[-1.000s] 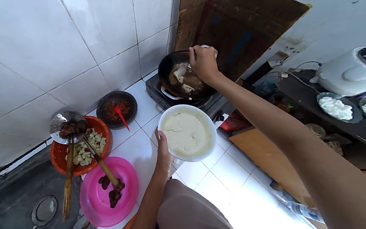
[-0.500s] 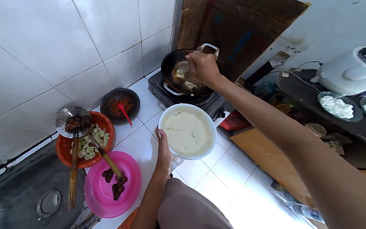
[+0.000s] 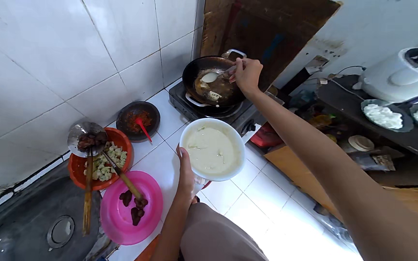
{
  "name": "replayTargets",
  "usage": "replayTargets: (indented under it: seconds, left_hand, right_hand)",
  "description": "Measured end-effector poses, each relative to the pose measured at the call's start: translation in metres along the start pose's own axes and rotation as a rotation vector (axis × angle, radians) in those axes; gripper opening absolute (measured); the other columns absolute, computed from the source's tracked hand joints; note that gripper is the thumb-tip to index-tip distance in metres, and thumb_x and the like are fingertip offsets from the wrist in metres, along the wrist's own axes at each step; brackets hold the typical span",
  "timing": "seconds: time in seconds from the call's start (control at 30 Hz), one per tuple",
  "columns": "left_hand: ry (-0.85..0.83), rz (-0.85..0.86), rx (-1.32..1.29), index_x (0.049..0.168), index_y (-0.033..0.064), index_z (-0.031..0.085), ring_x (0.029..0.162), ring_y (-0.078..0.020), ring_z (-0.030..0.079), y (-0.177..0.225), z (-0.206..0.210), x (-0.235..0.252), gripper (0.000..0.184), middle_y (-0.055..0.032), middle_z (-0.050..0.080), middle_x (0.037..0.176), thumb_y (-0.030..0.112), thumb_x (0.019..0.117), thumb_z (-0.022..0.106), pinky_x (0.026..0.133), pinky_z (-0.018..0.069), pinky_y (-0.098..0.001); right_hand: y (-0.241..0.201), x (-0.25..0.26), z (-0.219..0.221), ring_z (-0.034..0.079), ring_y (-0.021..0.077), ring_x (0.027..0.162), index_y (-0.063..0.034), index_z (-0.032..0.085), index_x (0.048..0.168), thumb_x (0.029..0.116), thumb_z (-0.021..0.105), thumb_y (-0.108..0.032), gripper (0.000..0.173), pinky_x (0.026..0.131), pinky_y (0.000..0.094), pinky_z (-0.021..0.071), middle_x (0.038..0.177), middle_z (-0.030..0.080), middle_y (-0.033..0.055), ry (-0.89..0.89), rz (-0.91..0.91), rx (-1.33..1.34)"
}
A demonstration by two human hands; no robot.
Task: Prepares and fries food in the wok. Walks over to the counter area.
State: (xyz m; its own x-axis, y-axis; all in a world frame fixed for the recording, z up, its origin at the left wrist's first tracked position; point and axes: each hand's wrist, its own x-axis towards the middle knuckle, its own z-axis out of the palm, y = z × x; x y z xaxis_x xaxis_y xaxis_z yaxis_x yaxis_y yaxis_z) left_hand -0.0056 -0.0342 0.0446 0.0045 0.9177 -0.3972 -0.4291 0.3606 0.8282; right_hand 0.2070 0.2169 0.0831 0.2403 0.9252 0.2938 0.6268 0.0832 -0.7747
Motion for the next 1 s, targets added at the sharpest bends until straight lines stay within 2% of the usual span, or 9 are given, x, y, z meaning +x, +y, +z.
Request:
replayTargets:
  seconds: [0.27,0.33,0.5,0.6,0.7,0.77,0.87,0.93,1.0]
  left_hand:
    - [0.003,0.003,-0.008,0.162,0.0124,0.009,0.137,-0.0196,0.048,-0.001,-0.001,-0.003,0.059,-0.0174,0.034,0.157,0.042,0.1107,0.01,0.107,0.0464,-0.0361]
    - [-0.006,0.016,0.003,0.163,0.0114,0.008,0.143,-0.0206,0.041,-0.003,-0.006,-0.002,0.061,-0.0175,0.028,0.162,0.042,0.1106,0.01,0.113,0.0411,-0.0378]
    - [0.031,-0.017,0.027,0.164,0.0116,0.007,0.146,-0.022,0.037,0.003,-0.014,-0.004,0.06,-0.018,0.025,0.164,0.042,0.1112,0.009,0.116,0.0379,-0.0389]
    - [0.038,-0.004,0.031,0.163,0.0106,0.009,0.141,-0.0212,0.042,0.007,-0.02,-0.005,0.06,-0.0191,0.03,0.161,0.04,0.1112,0.009,0.112,0.0413,-0.0369]
    - [0.047,0.003,0.033,0.161,0.0108,0.016,0.137,-0.0204,0.047,0.011,-0.025,-0.007,0.058,-0.0182,0.037,0.157,0.04,0.1115,0.01,0.11,0.0439,-0.0365]
    - [0.048,-0.001,0.03,0.159,0.011,0.023,0.133,-0.0191,0.051,0.013,-0.027,-0.011,0.059,-0.0167,0.043,0.152,0.042,0.1112,0.01,0.106,0.0472,-0.0357]
    - [0.049,-0.01,0.03,0.157,0.011,0.028,0.126,-0.0169,0.056,0.019,-0.027,-0.018,0.059,-0.0152,0.049,0.146,0.043,0.1112,0.009,0.1,0.051,-0.0333]
    - [0.023,-0.001,0.05,0.158,0.0102,0.025,0.127,-0.0167,0.056,0.019,-0.027,-0.022,0.059,-0.0156,0.047,0.147,0.042,0.1111,0.008,0.101,0.0503,-0.033]
    - [-0.015,0.012,0.076,0.16,0.0095,0.019,0.131,-0.0178,0.052,0.016,-0.027,-0.023,0.059,-0.0174,0.042,0.151,0.041,0.1108,0.008,0.105,0.0478,-0.0339]
  right_hand:
    - [-0.009,-0.003,-0.018,0.068,0.0055,0.062,0.01,0.061,0.116,0.1122,0.035,-0.013,0.035,0.064,0.0221,0.0581,0.081,0.072,0.0072,0.087,0.457,0.429]
    - [-0.016,-0.01,-0.029,0.067,0.0044,0.06,0.0082,0.06,0.115,0.1123,0.036,-0.013,0.033,0.062,0.0209,0.0571,0.078,0.072,0.0041,0.123,0.479,0.516]
    - [-0.043,-0.05,-0.075,0.065,0.0008,0.059,-0.0005,0.062,0.113,0.1131,0.036,-0.018,0.031,0.06,0.0174,0.0545,0.076,0.073,-0.0042,0.115,0.335,0.589]
    - [-0.063,-0.098,-0.101,0.061,-0.0021,0.055,-0.0058,0.062,0.111,0.1127,0.036,-0.019,0.029,0.056,0.0149,0.0523,0.076,0.072,-0.0091,0.044,0.204,0.566]
    - [-0.066,-0.156,-0.11,0.06,-0.0038,0.054,-0.0072,0.063,0.11,0.1118,0.039,-0.02,0.028,0.052,0.0146,0.0519,0.077,0.073,-0.0107,-0.073,0.039,0.442]
    - [-0.056,-0.19,-0.11,0.062,-0.004,0.057,-0.0013,0.065,0.114,0.1107,0.042,-0.02,0.03,0.054,0.0157,0.0547,0.082,0.073,-0.0065,-0.147,-0.16,0.283]
    - [-0.036,-0.219,-0.1,0.063,-0.0018,0.064,0.0091,0.07,0.109,0.1063,0.048,-0.014,0.031,0.061,0.0179,0.0559,0.086,0.073,0.0067,-0.159,-0.449,0.136]
    - [-0.026,-0.23,-0.088,0.062,-0.0041,0.063,0.0096,0.07,0.107,0.1048,0.049,-0.01,0.029,0.061,0.0149,0.0551,0.085,0.073,0.0055,-0.189,-0.422,0.186]
    - [-0.028,-0.238,-0.08,0.058,-0.0081,0.057,0.0067,0.069,0.107,0.106,0.047,-0.009,0.027,0.055,0.0112,0.0518,0.081,0.073,-0.0022,-0.223,-0.225,0.284]
